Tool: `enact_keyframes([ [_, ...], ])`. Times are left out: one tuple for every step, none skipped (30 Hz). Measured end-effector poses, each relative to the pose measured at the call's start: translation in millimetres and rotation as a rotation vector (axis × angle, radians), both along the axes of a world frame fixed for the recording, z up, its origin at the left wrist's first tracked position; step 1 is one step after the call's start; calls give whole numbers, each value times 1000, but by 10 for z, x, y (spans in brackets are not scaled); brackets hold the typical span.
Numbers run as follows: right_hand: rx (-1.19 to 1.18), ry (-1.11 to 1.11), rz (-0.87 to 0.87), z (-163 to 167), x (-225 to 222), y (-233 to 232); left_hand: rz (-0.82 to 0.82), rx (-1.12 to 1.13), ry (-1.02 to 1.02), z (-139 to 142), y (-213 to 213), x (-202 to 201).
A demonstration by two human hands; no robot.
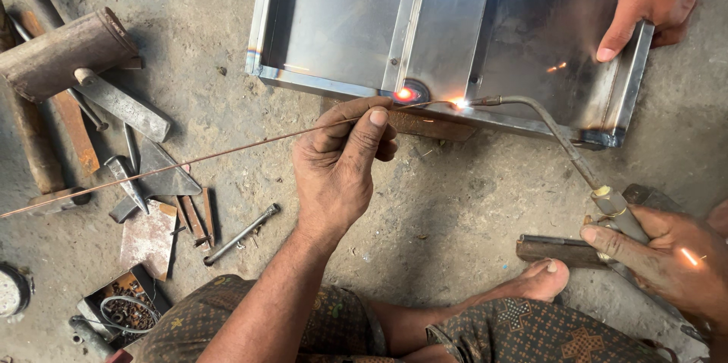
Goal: The person uses a welding torch and filler rod to weld the corner seams of a rectangular metal box. They feed the rod into the molten pool while moving the torch along the joint. Another person briefly repositions the box during the process.
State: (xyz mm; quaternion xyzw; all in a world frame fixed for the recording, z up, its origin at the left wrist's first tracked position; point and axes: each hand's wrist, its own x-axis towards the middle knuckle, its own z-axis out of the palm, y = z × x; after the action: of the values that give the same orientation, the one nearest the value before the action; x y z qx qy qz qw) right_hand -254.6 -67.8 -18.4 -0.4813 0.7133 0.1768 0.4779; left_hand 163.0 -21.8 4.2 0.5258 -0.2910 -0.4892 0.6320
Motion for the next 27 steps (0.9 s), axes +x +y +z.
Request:
enact_keyframes([
  [7,-17,19,0,-3,-3,0,10,-6,1,0,0],
  [13,-34,39,-7,-8,-7,0,20,-13,1,-2,2],
  [10,-46,25,-16,-15,-3,0,30,-20,4,-1,3],
  [8,-56,11,-25,-26,7,-2,36,-24,8,3,3],
  [4,-67,-3,-38,-37,11,-5,41,-29,11,3,3],
  [-16,-60,11,-51,-48,14,-6,45,-34,14,3,4],
  [-34,-52,26,-63,-58,23,-4,50,-32,17,4,0],
  [-53,-44,41,-73,-66,29,-1,54,-30,18,3,-5],
  [-51,-39,56,-81,-73,30,1,58,-28,19,2,-11],
  [-50,-33,71,-85,-79,29,0,53,-27,20,2,-17],
  [-49,-28,87,-86,-80,28,-1,48,-27,20,2,-22],
  [-48,-38,78,-84,-79,30,-1,42,-27,19,2,-24],
  [-47,-49,69,-78,-75,33,-1,39,-25,18,4,-27],
  [-47,-60,61,-72,-70,32,0,33,-24,14,3,-28],
  [-50,-49,54,-66,-61,30,0,28,-22,11,1,-29],
  [-52,-38,47,-61,-50,32,-2,32,-17,7,2,-30],
  [-54,-27,40,-56,-39,32,-3,36,-12,4,3,-28],
  [-58,-20,45,-50,-30,31,-4,39,-8,0,3,-25],
  [-62,-11,50,-43,-23,31,-5,35,-16,-3,3,-23],
  [-66,-3,55,-37,-18,31,-7,31,-24,-6,3,-21],
  [-60,-5,64,-36,-12,28,-9,27,-32,-9,1,-20],
  [-53,-7,74,-37,-8,22,-8,34,-28,-11,1,-20],
  [-47,-10,83,-38,-5,17,-6,40,-25,-11,0,-21],
  [-36,-6,81,-39,-4,14,-4,46,-22,-13,-2,-21],
  [-25,-3,79,-39,-5,10,-3,50,-17,-13,-4,-23],
  [-14,2,77,-37,-7,6,-2,53,-11,-14,-6,-27],
  [-9,1,81,-35,-10,1,-2,56,-6,-15,-8,-29],
])
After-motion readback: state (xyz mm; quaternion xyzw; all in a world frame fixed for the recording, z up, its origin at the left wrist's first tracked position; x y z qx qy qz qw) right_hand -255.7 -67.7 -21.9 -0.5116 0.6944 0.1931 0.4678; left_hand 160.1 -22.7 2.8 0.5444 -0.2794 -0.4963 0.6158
